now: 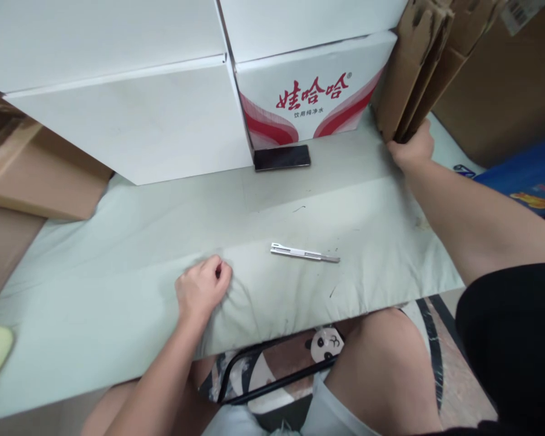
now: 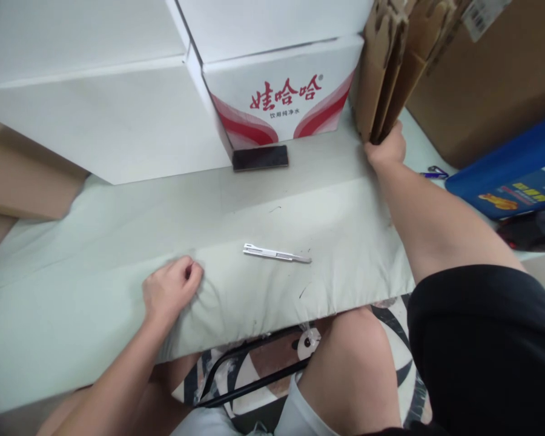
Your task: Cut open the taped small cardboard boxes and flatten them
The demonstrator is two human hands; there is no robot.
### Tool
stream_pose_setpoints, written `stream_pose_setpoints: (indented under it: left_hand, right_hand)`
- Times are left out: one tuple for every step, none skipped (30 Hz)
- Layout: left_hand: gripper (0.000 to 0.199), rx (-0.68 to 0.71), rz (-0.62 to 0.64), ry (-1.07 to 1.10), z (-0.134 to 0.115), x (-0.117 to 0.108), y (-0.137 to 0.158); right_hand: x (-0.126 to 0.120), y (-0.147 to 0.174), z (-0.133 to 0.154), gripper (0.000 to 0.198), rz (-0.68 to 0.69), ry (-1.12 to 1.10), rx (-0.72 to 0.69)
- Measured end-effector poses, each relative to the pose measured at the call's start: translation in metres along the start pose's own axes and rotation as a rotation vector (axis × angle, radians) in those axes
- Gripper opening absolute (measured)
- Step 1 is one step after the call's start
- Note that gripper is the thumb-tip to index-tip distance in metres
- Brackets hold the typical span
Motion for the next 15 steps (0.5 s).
stream_pose_setpoints:
  left_hand:
    - [0.034,-0.002,0.002,-0.003,0.0,0.0,0.0]
    - [0.034,-0.004,0.003,-0.005,-0.001,0.0,0.0]
    - [0.034,-0.003,0.004,-0.006,-0.001,0.0,0.0]
    - [0.034,-0.004,0.003,-0.006,-0.001,-0.001,0.0]
    - [0.034,-0.002,0.002,-0.006,-0.001,-0.001,0.0]
    - [0.034,-0.002,0.001,-0.006,-0.001,-0.001,0.0]
    - [0.034,-0.002,0.0,-0.007,-0.001,-0.001,0.0]
    - [0.034,-0.001,-0.001,-0.007,-0.001,-0.001,0.0]
    - [0.034,-0.001,-0.003,-0.007,0.0,-0.001,0.001]
    - [0.034,-0.001,-0.004,-0.007,0.0,0.0,0.001]
    - [0.034,0.001,-0.003,-0.006,0.001,0.0,0.001]
    - [0.034,0.001,-0.003,-0.006,0.001,0.001,0.001]
    - [0.034,0.001,-0.003,-0.007,0.001,0.001,0.001]
    - [0.034,-0.001,-0.002,-0.008,0.002,0.001,0.001]
    - [0.034,-0.004,-0.001,-0.01,0.002,0.001,0.001]
  right_hand:
    - [-0.002,0.002,-0.001,0.076,-0.007,-0.007,0.007]
    - [-0.004,0.003,-0.002,0.075,-0.015,-0.012,0.011]
    - [-0.005,0.003,-0.003,0.075,-0.022,-0.017,0.012]
    - [-0.006,0.002,-0.004,0.077,-0.029,-0.026,0.008]
    - [-0.007,0.0,-0.004,0.079,-0.039,-0.038,-0.001]
    - [-0.008,-0.003,-0.003,0.081,-0.054,-0.056,-0.021]
    - [-0.01,-0.006,0.0,0.084,-0.072,-0.077,-0.05]
    - [-0.011,-0.01,0.003,0.086,-0.085,-0.1,-0.09]
    - [-0.012,-0.014,0.008,0.087,-0.092,-0.12,-0.135]
    - [-0.012,-0.018,0.013,0.087,-0.089,-0.135,-0.182]
    - [-0.012,-0.021,0.019,0.086,-0.076,-0.146,-0.228]
    - [-0.011,-0.024,0.024,0.086,-0.058,-0.151,-0.27]
    - [-0.01,-0.026,0.029,0.085,-0.04,-0.15,-0.306]
    - [-0.009,-0.027,0.033,0.084,-0.027,-0.145,-0.336]
    - [-0.008,-0.028,0.037,0.084,-0.022,-0.128,-0.361]
Point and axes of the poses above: each hand's wrist, its own y-axis away from the middle knuckle, its own x-axis out of the palm, z = x × y, the point moved 9 cm from there along -y, towards the middle knuckle, and after that the axes turned 8 degrees about -x, right-handed, at the moved point
